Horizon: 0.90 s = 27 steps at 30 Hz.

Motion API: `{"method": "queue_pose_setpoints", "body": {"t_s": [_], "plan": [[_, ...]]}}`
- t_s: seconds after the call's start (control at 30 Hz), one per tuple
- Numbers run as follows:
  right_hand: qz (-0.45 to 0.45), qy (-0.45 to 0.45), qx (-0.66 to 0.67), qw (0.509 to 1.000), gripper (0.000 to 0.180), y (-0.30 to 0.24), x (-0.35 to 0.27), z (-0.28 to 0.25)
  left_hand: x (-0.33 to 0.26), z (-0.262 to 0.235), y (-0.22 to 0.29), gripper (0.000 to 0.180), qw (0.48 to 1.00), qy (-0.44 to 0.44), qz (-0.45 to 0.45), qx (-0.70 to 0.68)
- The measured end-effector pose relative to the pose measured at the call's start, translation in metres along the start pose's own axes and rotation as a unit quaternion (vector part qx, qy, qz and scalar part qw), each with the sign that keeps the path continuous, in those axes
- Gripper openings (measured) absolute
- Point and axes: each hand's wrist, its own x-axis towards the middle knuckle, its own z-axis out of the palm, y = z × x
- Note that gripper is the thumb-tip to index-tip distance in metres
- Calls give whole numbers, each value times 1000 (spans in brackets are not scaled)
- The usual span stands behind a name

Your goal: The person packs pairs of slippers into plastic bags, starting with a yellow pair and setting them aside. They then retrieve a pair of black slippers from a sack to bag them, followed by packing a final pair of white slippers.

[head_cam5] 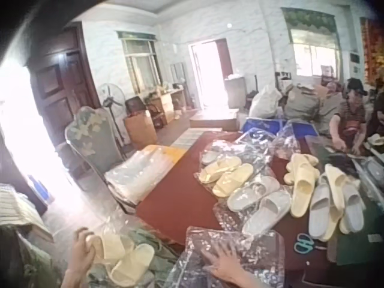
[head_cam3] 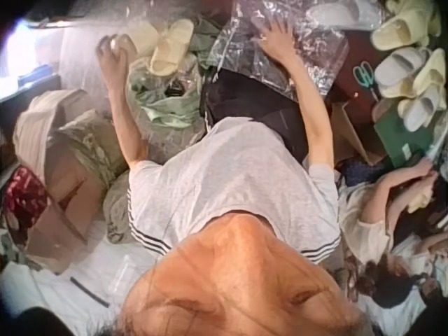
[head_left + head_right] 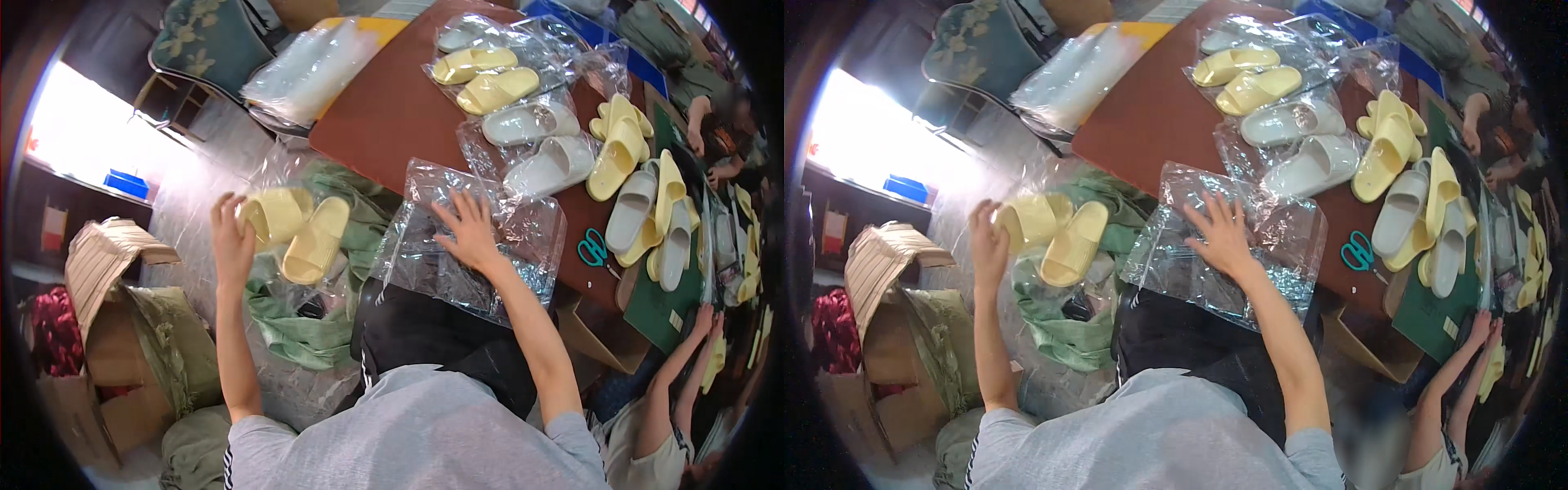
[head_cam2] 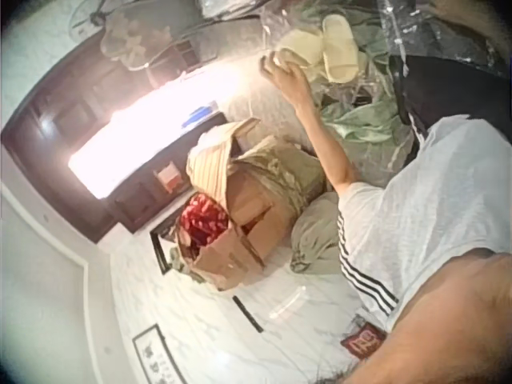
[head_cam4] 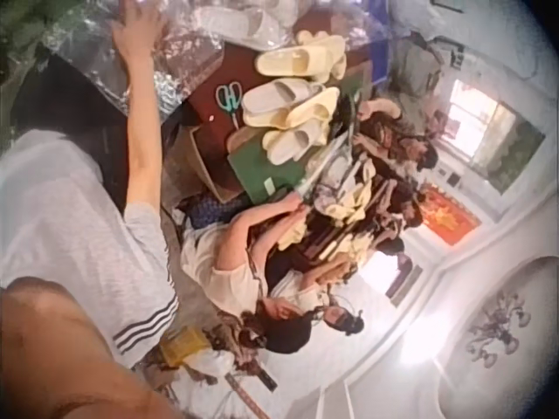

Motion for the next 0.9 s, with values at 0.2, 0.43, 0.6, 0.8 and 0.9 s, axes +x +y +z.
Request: {"method": "queue_pose_setpoints", "body": {"t_s": [0.2, 0.43, 0.6, 0.8, 0.9], "plan": [[35, -28, 341, 939, 49, -34, -27, -14, 40, -81, 51, 32, 974, 78, 20, -210], [198, 165, 761, 595, 74, -29, -47, -129, 64, -45, 90, 34, 898, 4, 5, -440], [227, 118, 705, 662, 40, -8, -103, -179, 65, 55, 120, 36, 815, -130, -10, -564], [354, 145, 580, 719, 21, 11, -181, -148, 66, 171, 138, 40, 764, -243, -34, -597], [384, 76, 439, 809, 16, 20, -207, -124, 41, 222, 124, 49, 898, -196, 81, -386]]}}
